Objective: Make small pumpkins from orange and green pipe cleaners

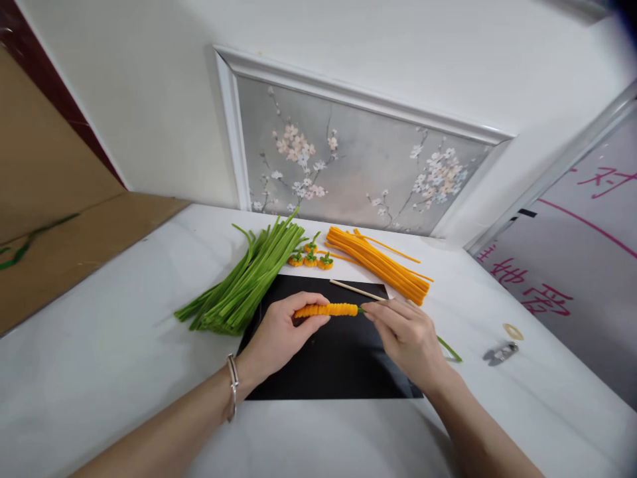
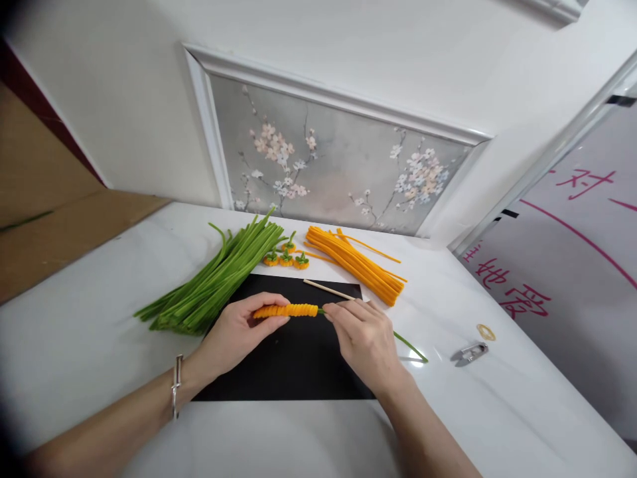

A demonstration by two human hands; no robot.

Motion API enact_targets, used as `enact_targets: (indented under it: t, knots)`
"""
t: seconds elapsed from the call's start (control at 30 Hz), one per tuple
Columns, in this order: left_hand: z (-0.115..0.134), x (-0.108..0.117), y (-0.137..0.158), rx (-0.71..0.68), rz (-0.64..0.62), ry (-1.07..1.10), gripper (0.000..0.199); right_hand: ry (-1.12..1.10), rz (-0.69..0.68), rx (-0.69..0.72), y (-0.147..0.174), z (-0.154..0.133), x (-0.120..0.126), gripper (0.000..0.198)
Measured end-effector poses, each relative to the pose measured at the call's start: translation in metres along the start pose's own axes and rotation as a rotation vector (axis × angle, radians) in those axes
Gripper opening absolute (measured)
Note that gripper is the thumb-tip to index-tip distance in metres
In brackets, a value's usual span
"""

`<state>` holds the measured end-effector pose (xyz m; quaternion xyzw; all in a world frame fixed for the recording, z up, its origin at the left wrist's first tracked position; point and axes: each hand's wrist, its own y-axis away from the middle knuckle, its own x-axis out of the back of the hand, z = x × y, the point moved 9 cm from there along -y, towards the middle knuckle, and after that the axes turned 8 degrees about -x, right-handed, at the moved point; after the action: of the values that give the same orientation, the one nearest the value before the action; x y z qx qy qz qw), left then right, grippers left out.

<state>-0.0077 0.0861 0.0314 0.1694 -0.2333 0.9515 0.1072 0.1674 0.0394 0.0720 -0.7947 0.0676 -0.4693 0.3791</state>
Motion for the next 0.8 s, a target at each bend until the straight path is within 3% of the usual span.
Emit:
enact_targets:
  t: [0.4, 0.5, 0.67, 0.8]
  knots:
    - [0.007, -0.011, 0.002, -0.022, -0.065, 0.018, 0.016, -0.073, -0.041, 0.006, 0.003, -0.005, -0.009, 0.008]
    - [0.007, -0.013, 0.003, -0.014, -0.08, 0.02, 0.016, -0.111, -0.096, -0.039, 0.005, -0.004, -0.016, 0.004]
    - [-0.004, -0.007, 0.002, 0.055, -0.036, 0.047, 0.018, -0.085, -0.253, -0.172, 0.006, 0.019, -0.022, 0.029]
    - [-0.011, -0.001, 0.0, 0.095, 0.007, 0.031, 0.02, -0.111, -0.298, -0.2, 0.003, 0.03, -0.016, 0.014]
